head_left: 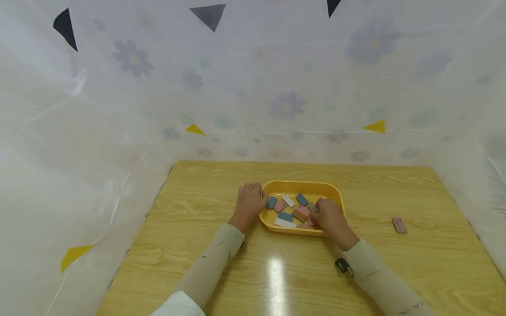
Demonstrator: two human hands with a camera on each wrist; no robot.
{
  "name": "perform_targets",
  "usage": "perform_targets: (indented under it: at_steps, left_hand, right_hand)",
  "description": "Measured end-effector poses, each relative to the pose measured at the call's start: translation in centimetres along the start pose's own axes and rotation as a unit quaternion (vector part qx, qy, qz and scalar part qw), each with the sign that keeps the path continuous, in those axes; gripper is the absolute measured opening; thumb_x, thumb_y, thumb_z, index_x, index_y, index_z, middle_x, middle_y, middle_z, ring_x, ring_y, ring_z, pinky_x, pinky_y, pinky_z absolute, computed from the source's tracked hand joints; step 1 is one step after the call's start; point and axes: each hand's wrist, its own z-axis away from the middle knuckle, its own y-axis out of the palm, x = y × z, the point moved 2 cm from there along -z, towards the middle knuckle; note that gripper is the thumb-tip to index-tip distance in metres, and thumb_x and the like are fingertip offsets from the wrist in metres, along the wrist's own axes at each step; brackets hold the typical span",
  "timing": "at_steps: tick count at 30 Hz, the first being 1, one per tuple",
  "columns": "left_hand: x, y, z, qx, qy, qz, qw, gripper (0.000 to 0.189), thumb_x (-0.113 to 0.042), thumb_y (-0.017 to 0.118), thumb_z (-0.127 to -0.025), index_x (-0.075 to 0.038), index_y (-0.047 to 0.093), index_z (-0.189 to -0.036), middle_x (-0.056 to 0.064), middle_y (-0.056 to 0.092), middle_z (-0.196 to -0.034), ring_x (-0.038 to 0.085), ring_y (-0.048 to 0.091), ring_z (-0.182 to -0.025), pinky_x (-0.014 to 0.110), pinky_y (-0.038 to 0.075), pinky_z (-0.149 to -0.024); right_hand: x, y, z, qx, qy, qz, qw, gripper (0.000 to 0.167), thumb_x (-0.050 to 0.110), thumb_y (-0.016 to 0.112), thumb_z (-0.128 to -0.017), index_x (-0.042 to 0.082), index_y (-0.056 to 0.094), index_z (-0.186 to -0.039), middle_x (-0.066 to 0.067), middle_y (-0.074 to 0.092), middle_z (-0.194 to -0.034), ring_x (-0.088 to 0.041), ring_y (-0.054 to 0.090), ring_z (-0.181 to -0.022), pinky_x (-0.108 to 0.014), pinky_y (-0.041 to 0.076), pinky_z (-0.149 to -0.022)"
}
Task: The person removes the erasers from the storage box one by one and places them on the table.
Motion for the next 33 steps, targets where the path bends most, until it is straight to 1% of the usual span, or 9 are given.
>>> perform_targets:
  at_steps: [2, 6, 10, 16, 19, 23, 27, 31, 33]
  left_hand:
    - [0.0, 0.1, 0.0, 0.002, 0.001, 0.0, 1.0, 0.022, -0.026, 0.042, -0.091, -0.016, 0.041, -0.071, -0.002, 0.04, -0.064, 0.017, 0.038, -0.062, 0.032, 0.028, -0.063]
    - [0.1, 0.4, -0.1, 0.013, -0.002, 0.007, 0.9999, 0.022, -0.027, 0.042, -0.091, -0.016, 0.042, -0.072, -0.002, 0.041, -0.064, 0.017, 0.038, -0.063, 0.032, 0.028, -0.063]
    - [0.3, 0.6, -0.3, 0.012, -0.001, 0.008, 0.9999, 0.022, -0.028, 0.042, -0.091, -0.016, 0.042, -0.072, -0.002, 0.041, -0.064, 0.017, 0.038, -0.063, 0.032, 0.028, -0.063]
    - [0.3, 0.7, -0.5, 0.002, 0.0, 0.005, 1.0, 0.022, -0.028, 0.042, -0.091, -0.017, 0.042, -0.072, -0.002, 0.041, -0.065, 0.017, 0.038, -0.063, 0.032, 0.028, -0.063]
    - [0.3, 0.7, -0.6, 0.007, -0.004, 0.008, 0.9999, 0.023, -0.028, 0.042, -0.091, -0.017, 0.042, -0.071, -0.002, 0.041, -0.065, 0.017, 0.038, -0.063, 0.032, 0.028, -0.063]
    - [0.2, 0.6, -0.5, 0.018, -0.006, 0.013, 0.9997, 0.023, -0.028, 0.041, -0.091, -0.016, 0.042, -0.071, -0.001, 0.041, -0.064, 0.018, 0.038, -0.063, 0.032, 0.027, -0.063]
    - [0.1, 0.6, -0.5, 0.019, -0.004, 0.011, 0.9998, 0.023, -0.028, 0.041, -0.092, -0.016, 0.042, -0.072, -0.001, 0.041, -0.065, 0.018, 0.038, -0.063, 0.033, 0.028, -0.063]
    - [0.1, 0.6, -0.6, 0.019, -0.004, 0.007, 0.9998, 0.023, -0.028, 0.042, -0.092, -0.016, 0.042, -0.072, -0.001, 0.04, -0.065, 0.018, 0.038, -0.063, 0.032, 0.028, -0.064]
    - [0.1, 0.5, -0.6, 0.018, -0.004, 0.006, 0.9998, 0.023, -0.028, 0.042, -0.092, -0.016, 0.042, -0.072, -0.001, 0.04, -0.065, 0.018, 0.038, -0.063, 0.032, 0.028, -0.063]
  right_hand:
    - [0.0, -0.1, 0.0, -0.009, -0.006, -0.004, 0.9999, 0.015, 0.011, 0.065, -0.079, -0.002, 0.058, -0.075, -0.008, 0.049, -0.066, -0.018, 0.043, -0.055, -0.029, 0.035, -0.05]
    - [0.2, -0.3, 0.3, -0.022, -0.012, -0.024, 0.9994, 0.026, 0.015, 0.068, -0.08, -0.008, 0.062, -0.089, -0.013, 0.059, -0.079, -0.02, 0.05, -0.063, -0.032, 0.044, -0.057]
    - [0.9, -0.6, 0.5, -0.023, -0.011, -0.043, 0.9987, 0.03, 0.018, 0.068, -0.081, -0.008, 0.061, -0.094, -0.014, 0.061, -0.083, -0.019, 0.054, -0.066, -0.034, 0.047, -0.06]
    - [2.2, -1.7, 0.9, -0.019, -0.003, -0.059, 0.998, 0.035, 0.026, 0.069, -0.081, -0.004, 0.061, -0.097, -0.011, 0.062, -0.083, -0.017, 0.054, -0.062, -0.031, 0.046, -0.056]
    - [2.2, -2.4, 1.3, -0.02, 0.002, -0.064, 0.9978, 0.039, 0.03, 0.07, -0.08, -0.002, 0.061, -0.1, -0.012, 0.063, -0.088, -0.017, 0.056, -0.065, -0.033, 0.048, -0.059]
    - [1.9, -3.4, 2.0, -0.031, 0.006, -0.059, 0.9978, 0.035, 0.027, 0.071, -0.08, -0.001, 0.062, -0.098, -0.01, 0.063, -0.087, -0.018, 0.057, -0.07, -0.036, 0.049, -0.064]
    - [1.4, -4.6, 2.8, -0.038, 0.008, -0.056, 0.9977, 0.03, 0.021, 0.068, -0.08, -0.003, 0.061, -0.098, -0.01, 0.063, -0.086, -0.021, 0.059, -0.074, -0.037, 0.049, -0.065]
    - [0.7, -5.8, 3.6, -0.046, 0.014, -0.059, 0.9971, 0.03, 0.02, 0.067, -0.081, -0.003, 0.06, -0.099, -0.012, 0.063, -0.088, -0.023, 0.06, -0.077, -0.036, 0.049, -0.065]
    - [0.1, -6.4, 4.0, -0.048, 0.019, -0.058, 0.997, 0.032, 0.025, 0.066, -0.083, -0.002, 0.061, -0.099, -0.011, 0.063, -0.088, -0.023, 0.06, -0.077, -0.035, 0.049, -0.063]
